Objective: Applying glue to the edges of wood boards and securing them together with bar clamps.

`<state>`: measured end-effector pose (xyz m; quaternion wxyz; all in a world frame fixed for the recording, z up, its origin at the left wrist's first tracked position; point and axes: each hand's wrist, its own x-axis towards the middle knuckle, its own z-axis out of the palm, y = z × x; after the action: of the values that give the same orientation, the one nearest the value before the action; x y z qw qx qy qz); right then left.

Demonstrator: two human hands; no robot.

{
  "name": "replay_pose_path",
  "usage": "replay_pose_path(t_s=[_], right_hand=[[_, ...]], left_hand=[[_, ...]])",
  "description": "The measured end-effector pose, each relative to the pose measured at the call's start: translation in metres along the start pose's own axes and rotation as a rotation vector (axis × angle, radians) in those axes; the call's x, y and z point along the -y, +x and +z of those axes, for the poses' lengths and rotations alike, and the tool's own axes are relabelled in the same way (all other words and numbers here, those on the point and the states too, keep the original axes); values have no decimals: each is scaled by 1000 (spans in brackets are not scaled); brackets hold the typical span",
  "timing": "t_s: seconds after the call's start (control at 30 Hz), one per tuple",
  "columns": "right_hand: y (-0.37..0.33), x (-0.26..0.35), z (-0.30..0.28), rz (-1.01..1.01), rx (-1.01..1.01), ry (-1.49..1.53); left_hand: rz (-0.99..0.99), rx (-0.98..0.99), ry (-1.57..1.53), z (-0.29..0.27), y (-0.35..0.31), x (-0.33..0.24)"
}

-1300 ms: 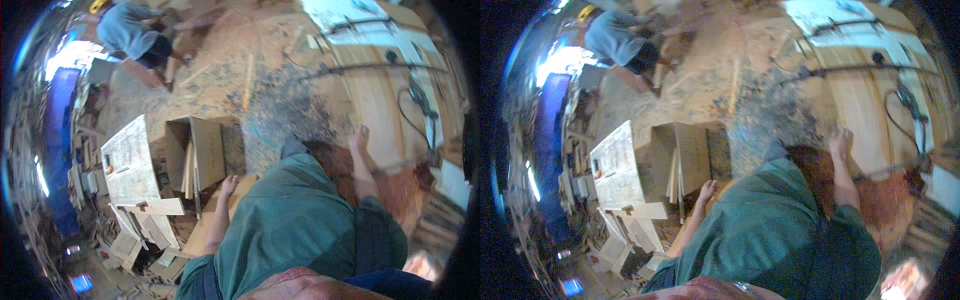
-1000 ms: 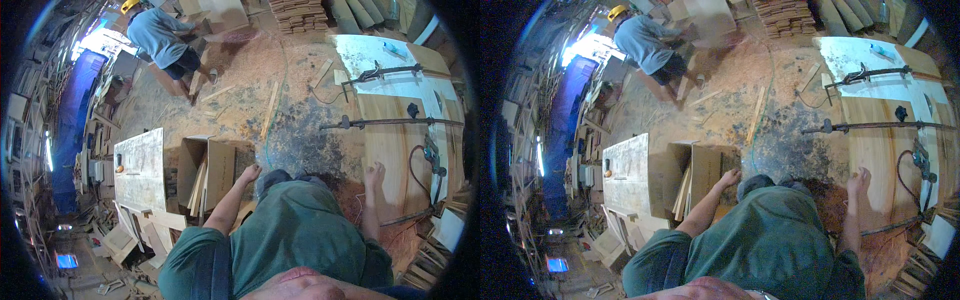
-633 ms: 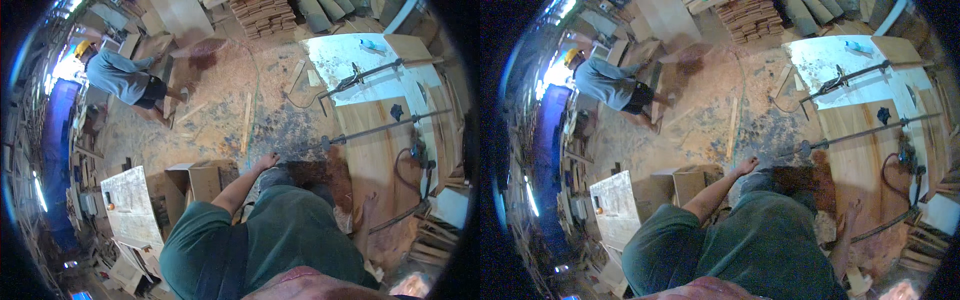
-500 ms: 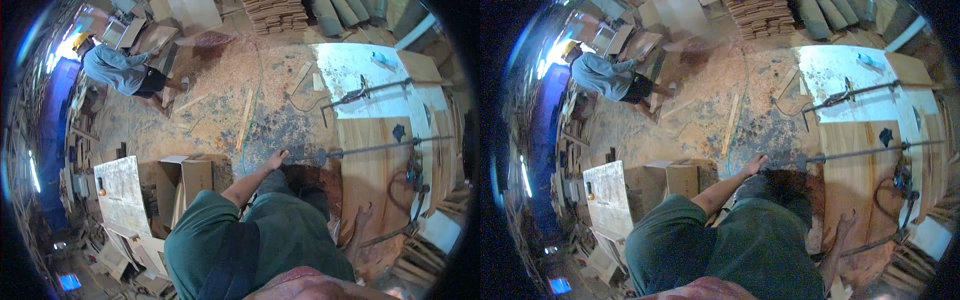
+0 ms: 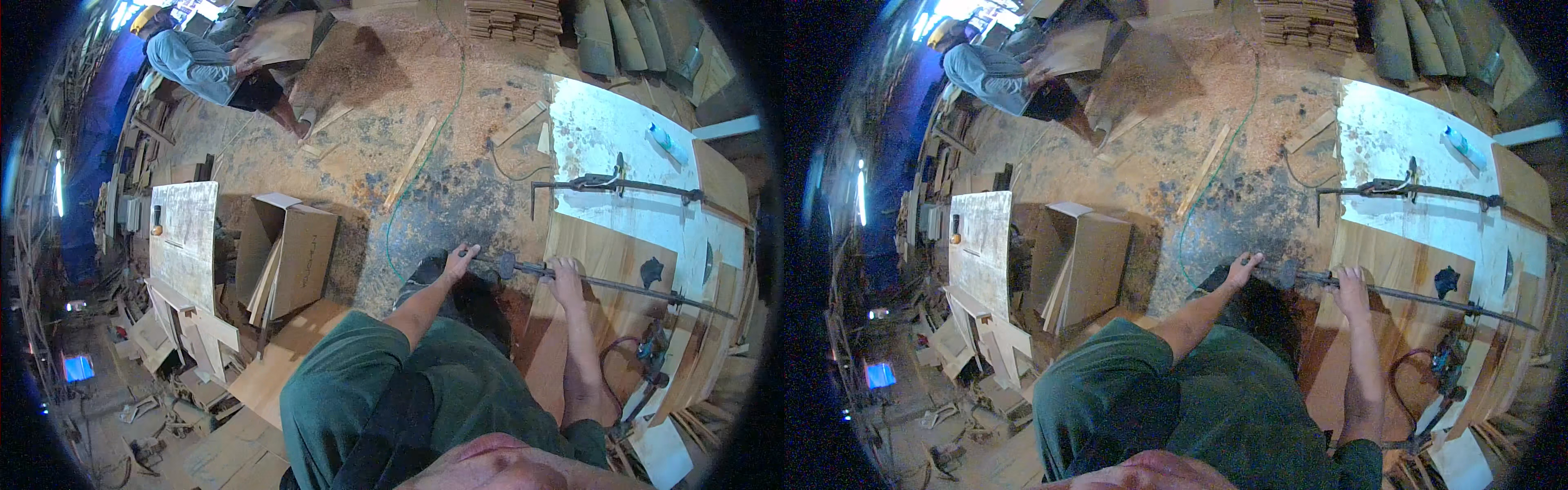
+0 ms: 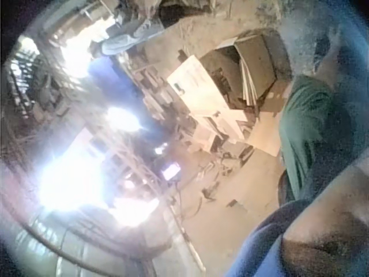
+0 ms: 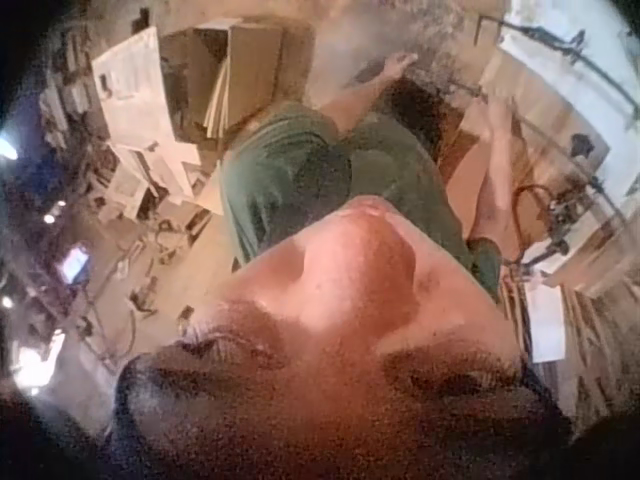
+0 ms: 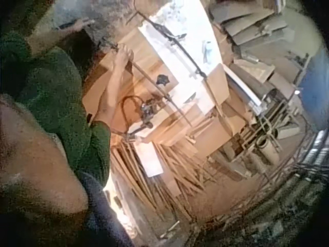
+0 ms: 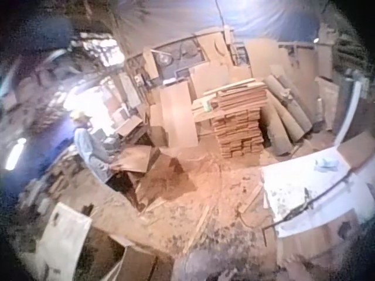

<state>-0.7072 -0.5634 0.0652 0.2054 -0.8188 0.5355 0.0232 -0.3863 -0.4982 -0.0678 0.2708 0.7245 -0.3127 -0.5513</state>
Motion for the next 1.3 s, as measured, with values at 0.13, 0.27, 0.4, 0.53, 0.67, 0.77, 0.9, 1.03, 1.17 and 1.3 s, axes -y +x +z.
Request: replay_pose_path(t_s=[0.13, 0.27, 0.4, 0.53, 0.67, 0.77, 0.9, 1.03, 1.17, 1.3], right_hand=[[20, 24, -26, -95, 167, 2], [15, 50, -43, -155, 198, -6], [21, 50, -9, -296, 36, -44], [25, 41, 7, -321, -17, -18], [24, 34, 15, -345, -43, -21], [26, 42, 13, -382, -47, -31], [12, 33, 13, -313, -44, -33], [47, 63, 10, -499, -37, -49], [28, 23, 21, -390, -19, -96], [31, 21, 28, -383, -13, -145]], left_hand=[[-39, -201, -238, 9, 28, 54], [-20, -103, -176, 8, 15, 33], [-30, -10, -202, -2, 6, 2], [28, -142, -171, 3, 10, 13], [-110, -72, -246, 9, 21, 27], [-1, -106, -197, 11, 36, 60], [0, 8, -217, 31, 40, 60], [113, -41, -413, -9, 84, 142], [14, -13, -259, 20, 56, 63], [95, -160, -135, 24, 50, 60]])
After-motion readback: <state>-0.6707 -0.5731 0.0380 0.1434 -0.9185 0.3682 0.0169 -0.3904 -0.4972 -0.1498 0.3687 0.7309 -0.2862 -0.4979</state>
